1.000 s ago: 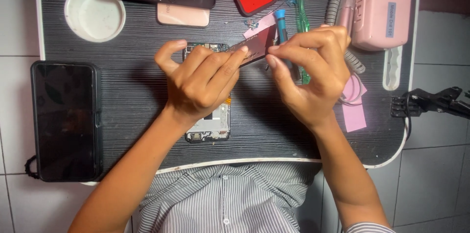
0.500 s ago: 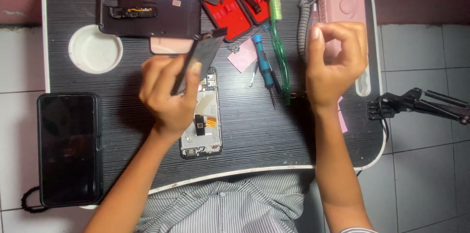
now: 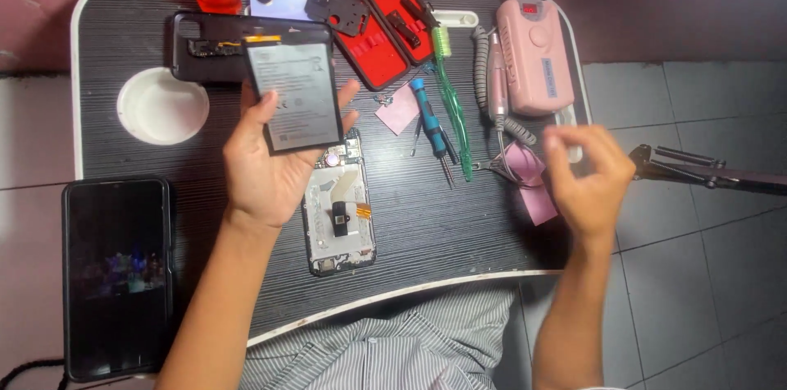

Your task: The person works on a disassembled smartphone, using a hot air gun to heat the motherboard and a brush to clean the battery. They then use pliers to remove a small component from the battery and place it on the table.

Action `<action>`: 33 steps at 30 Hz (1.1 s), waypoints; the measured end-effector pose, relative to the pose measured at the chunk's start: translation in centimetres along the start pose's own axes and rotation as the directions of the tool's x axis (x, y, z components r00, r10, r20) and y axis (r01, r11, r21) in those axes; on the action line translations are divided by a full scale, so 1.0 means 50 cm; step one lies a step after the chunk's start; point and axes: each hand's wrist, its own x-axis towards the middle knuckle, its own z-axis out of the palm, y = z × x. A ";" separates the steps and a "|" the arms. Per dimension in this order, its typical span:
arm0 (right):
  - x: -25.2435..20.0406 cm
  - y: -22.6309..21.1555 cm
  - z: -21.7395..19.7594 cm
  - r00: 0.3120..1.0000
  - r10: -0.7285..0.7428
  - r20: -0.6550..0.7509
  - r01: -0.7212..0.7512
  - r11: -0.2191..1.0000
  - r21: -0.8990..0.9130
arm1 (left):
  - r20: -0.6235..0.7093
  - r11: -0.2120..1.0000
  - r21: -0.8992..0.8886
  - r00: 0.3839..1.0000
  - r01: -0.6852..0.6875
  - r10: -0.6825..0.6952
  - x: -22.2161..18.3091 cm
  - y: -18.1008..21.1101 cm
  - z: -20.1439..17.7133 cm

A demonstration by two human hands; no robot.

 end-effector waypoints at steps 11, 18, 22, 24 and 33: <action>-0.085 -0.050 0.050 0.828 0.131 0.546 0.058 0.947 -0.316 | 0.184 0.960 0.195 0.954 0.202 -0.238 -0.018 -0.070 -0.016; -0.103 0.001 0.086 0.910 0.080 0.406 0.159 0.837 -0.523 | 0.189 0.861 0.456 0.921 0.224 -0.340 -0.032 -0.048 0.022; -0.108 -0.006 0.070 0.924 -0.027 0.381 0.234 0.829 -0.508 | 0.249 0.847 0.503 0.910 0.171 -0.332 -0.033 -0.042 0.029; -0.117 0.002 0.057 0.968 -0.067 0.241 0.142 0.941 -0.308 | 0.269 0.875 0.434 0.897 0.213 -0.351 -0.035 -0.043 0.031; -0.087 -0.055 -0.005 0.824 0.523 0.218 -0.330 0.131 0.935 | 0.377 0.893 0.403 0.854 0.199 -0.360 -0.039 -0.050 0.029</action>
